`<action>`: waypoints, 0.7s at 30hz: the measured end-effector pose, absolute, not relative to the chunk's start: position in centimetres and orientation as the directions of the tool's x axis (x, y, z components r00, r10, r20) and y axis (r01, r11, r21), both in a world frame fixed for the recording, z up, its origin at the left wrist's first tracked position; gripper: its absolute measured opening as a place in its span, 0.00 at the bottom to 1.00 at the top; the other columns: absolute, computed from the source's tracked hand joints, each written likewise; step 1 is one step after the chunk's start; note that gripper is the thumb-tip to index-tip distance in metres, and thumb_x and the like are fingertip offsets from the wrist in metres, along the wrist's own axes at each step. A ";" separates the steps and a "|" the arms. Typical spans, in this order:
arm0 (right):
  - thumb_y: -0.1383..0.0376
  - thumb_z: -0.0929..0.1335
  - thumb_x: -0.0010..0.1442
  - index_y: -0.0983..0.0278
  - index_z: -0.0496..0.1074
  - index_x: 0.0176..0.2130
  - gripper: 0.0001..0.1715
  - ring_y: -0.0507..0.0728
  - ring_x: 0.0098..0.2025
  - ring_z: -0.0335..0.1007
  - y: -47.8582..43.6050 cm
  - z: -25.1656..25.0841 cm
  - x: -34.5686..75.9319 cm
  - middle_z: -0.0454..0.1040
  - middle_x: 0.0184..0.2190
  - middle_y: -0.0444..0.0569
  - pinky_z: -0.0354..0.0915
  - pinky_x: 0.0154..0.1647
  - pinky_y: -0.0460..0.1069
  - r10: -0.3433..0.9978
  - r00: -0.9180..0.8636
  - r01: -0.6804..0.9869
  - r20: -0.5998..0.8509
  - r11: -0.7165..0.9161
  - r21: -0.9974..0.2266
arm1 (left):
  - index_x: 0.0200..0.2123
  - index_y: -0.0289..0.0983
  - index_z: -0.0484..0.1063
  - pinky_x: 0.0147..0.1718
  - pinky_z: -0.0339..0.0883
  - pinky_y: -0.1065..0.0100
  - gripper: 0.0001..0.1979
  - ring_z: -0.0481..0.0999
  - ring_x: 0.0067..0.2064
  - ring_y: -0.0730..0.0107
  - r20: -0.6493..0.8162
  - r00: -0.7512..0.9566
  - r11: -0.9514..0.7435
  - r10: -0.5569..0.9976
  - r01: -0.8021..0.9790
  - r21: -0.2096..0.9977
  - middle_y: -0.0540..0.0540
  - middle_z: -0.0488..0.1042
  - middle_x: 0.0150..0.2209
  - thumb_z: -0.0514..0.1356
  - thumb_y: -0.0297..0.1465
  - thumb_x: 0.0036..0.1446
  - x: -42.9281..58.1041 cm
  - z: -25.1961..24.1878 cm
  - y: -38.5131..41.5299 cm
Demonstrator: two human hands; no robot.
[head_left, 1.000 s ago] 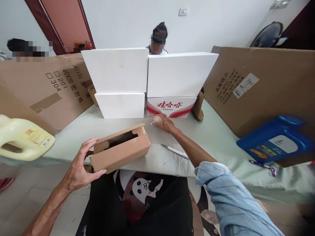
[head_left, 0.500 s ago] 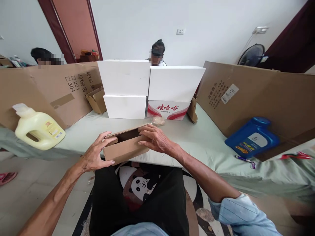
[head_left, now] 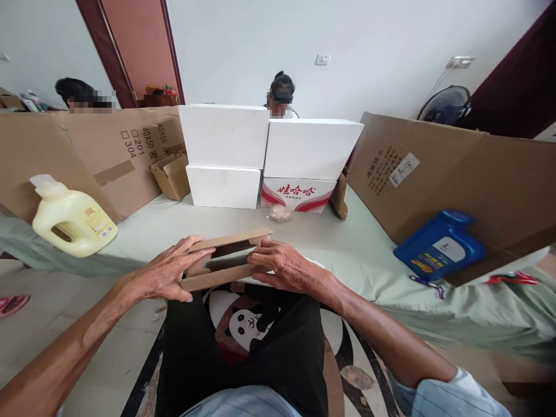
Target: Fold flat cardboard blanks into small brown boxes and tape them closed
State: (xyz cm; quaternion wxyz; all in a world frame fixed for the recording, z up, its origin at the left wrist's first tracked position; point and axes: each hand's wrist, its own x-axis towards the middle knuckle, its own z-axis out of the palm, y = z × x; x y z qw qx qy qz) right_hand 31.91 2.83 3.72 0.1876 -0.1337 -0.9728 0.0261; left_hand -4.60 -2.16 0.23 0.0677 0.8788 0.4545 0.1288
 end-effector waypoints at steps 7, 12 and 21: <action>0.58 0.63 0.82 0.62 0.74 0.45 0.15 0.60 0.42 0.68 1.7 2.1 31.3 0.75 0.43 0.53 0.63 0.44 0.54 0.239 -0.892 0.299 0.383 0.948 0.106 | 0.75 0.53 0.60 0.62 0.77 0.46 0.57 0.69 0.72 0.37 0.156 0.550 -0.569 0.821 0.758 0.319 0.36 0.60 0.75 0.82 0.47 0.46 -4.5 0.2 -3.2; 0.55 0.65 0.80 0.61 0.76 0.50 0.14 0.60 0.40 0.66 1.1 0.8 32.5 0.73 0.42 0.53 0.63 0.40 0.54 0.280 -0.820 0.388 0.498 0.913 0.125 | 0.71 0.50 0.61 0.52 0.83 0.49 0.54 0.73 0.68 0.37 0.190 0.506 -0.539 0.841 0.757 0.369 0.34 0.57 0.75 0.82 0.49 0.45 -4.7 -0.6 -3.8; 0.59 0.74 0.73 0.60 0.73 0.57 0.17 0.61 0.41 0.68 0.6 -1.1 34.2 0.73 0.42 0.53 0.68 0.39 0.54 0.320 -0.623 0.467 0.713 0.884 0.012 | 0.65 0.46 0.60 0.57 0.80 0.45 0.53 0.67 0.72 0.34 0.447 0.396 -0.581 0.802 0.691 0.430 0.30 0.56 0.74 0.84 0.45 0.41 -4.5 -3.0 -4.5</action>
